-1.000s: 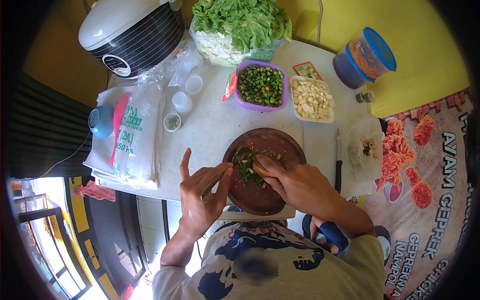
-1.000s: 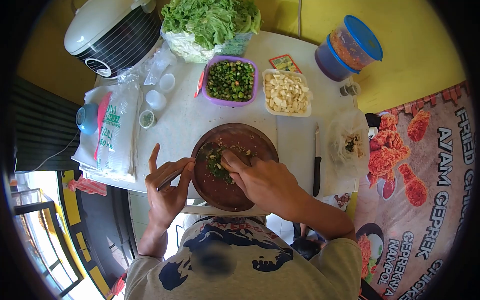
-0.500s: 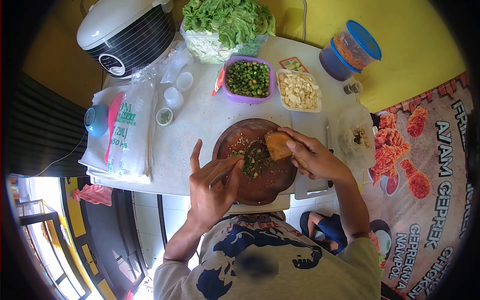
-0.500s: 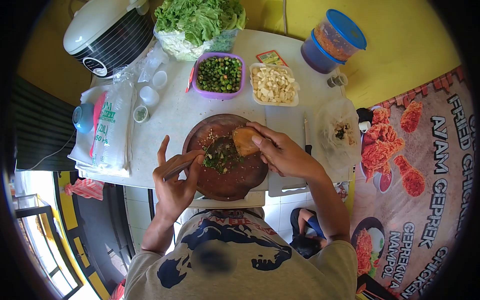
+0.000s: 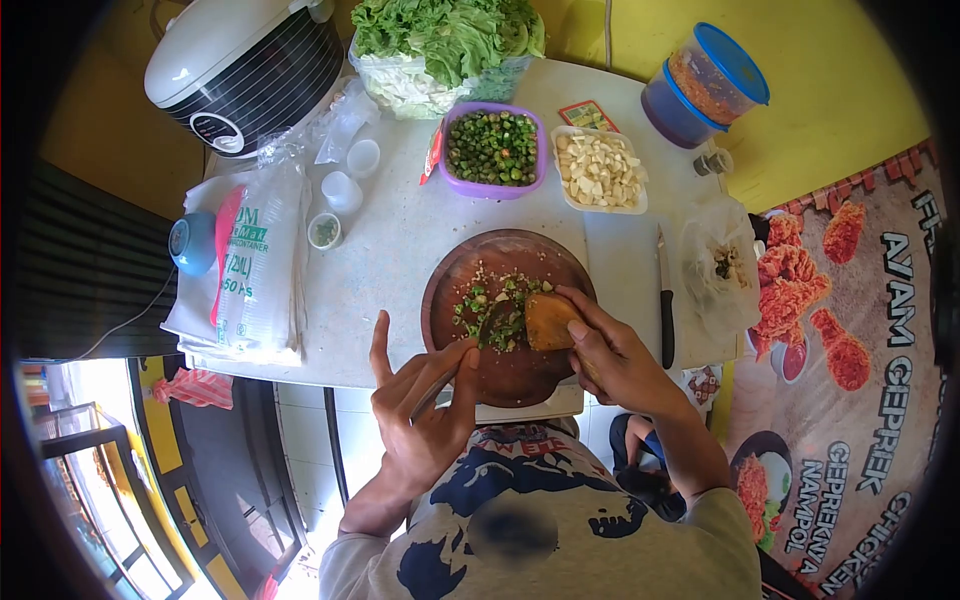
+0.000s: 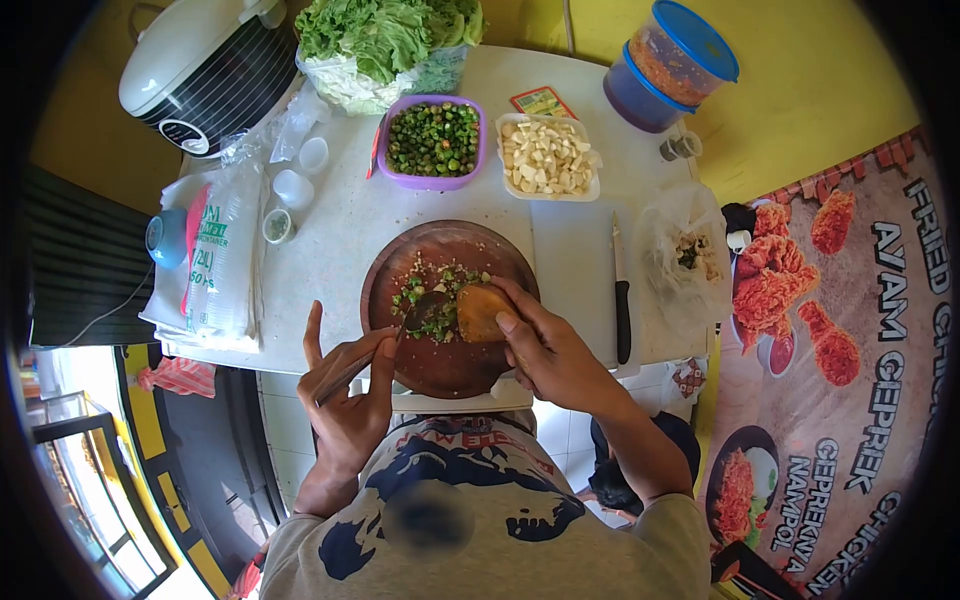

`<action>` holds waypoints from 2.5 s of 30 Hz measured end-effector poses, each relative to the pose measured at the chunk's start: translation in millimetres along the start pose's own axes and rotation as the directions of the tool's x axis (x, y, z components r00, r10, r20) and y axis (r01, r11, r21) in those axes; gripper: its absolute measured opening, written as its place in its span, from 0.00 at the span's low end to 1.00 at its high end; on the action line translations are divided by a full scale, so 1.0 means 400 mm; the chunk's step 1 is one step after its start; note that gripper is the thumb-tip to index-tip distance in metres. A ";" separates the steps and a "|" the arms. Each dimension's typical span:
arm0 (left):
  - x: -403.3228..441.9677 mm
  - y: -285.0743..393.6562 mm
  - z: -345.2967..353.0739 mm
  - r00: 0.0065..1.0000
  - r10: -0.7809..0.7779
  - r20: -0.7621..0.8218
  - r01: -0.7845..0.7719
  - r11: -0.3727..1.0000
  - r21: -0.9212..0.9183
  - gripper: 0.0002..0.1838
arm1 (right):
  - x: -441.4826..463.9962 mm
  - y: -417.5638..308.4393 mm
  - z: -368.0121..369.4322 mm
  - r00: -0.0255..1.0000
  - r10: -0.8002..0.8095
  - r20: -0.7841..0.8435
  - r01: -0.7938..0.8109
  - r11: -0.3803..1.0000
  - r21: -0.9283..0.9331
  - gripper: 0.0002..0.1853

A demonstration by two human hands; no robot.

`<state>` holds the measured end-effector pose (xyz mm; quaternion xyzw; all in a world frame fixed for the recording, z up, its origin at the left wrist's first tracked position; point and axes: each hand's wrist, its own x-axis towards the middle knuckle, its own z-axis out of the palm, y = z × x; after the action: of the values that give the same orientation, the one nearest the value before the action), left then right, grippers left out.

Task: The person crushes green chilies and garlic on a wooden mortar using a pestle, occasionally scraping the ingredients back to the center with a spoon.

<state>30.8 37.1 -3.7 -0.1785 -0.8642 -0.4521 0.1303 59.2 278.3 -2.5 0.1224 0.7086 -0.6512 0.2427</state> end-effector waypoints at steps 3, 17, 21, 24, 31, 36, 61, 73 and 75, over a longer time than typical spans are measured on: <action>0.005 -0.006 -0.012 1.000 0.014 -0.019 -0.014 1.000 -0.003 0.06 | 0.012 0.044 0.006 0.949 -0.311 -0.060 0.281 0.915 -0.290 0.29; 0.042 -0.069 -0.028 1.000 -0.023 -0.010 0.024 0.996 0.083 0.05 | 0.049 -0.135 0.073 0.950 -0.250 0.185 0.257 0.296 -0.920 0.25; 0.054 -0.073 -0.030 1.000 -0.017 0.016 0.016 0.997 0.077 0.05 | 0.068 -0.180 0.059 0.953 -0.142 0.269 0.299 0.273 -0.914 0.26; 0.058 -0.066 -0.032 0.999 -0.004 0.031 0.001 0.996 0.093 0.05 | 0.070 -0.168 0.066 0.957 -0.123 0.262 0.285 0.256 -0.924 0.26; 0.050 -0.065 -0.018 0.999 0.049 0.009 -0.050 0.993 0.105 0.05 | 0.091 -0.168 0.052 0.952 -0.159 0.262 0.302 0.331 -0.894 0.24; 0.047 -0.053 0.010 0.998 0.058 0.008 -0.059 0.996 0.074 0.06 | 0.071 -0.094 -0.074 0.958 -0.254 0.134 0.282 0.746 -0.603 0.26; 0.021 -0.043 -0.020 0.995 -0.098 -0.016 0.099 0.991 0.091 0.05 | 0.089 -0.163 0.057 0.959 -0.193 0.207 0.245 0.195 -0.950 0.31; 0.020 -0.052 -0.028 0.992 -0.071 -0.107 0.083 0.990 0.110 0.02 | 0.154 -0.221 -0.026 0.964 -0.130 0.230 0.265 0.449 -0.853 0.25; 0.017 -0.045 -0.029 0.985 -0.148 -0.085 0.157 0.983 0.100 0.08 | 0.172 -0.199 -0.019 0.966 -0.128 0.226 0.259 0.502 -0.825 0.25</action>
<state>17.8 19.2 -8.0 -0.0870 -0.8926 -0.4205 0.1377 -39.9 266.3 31.8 -0.1356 0.9261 -0.2536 0.2441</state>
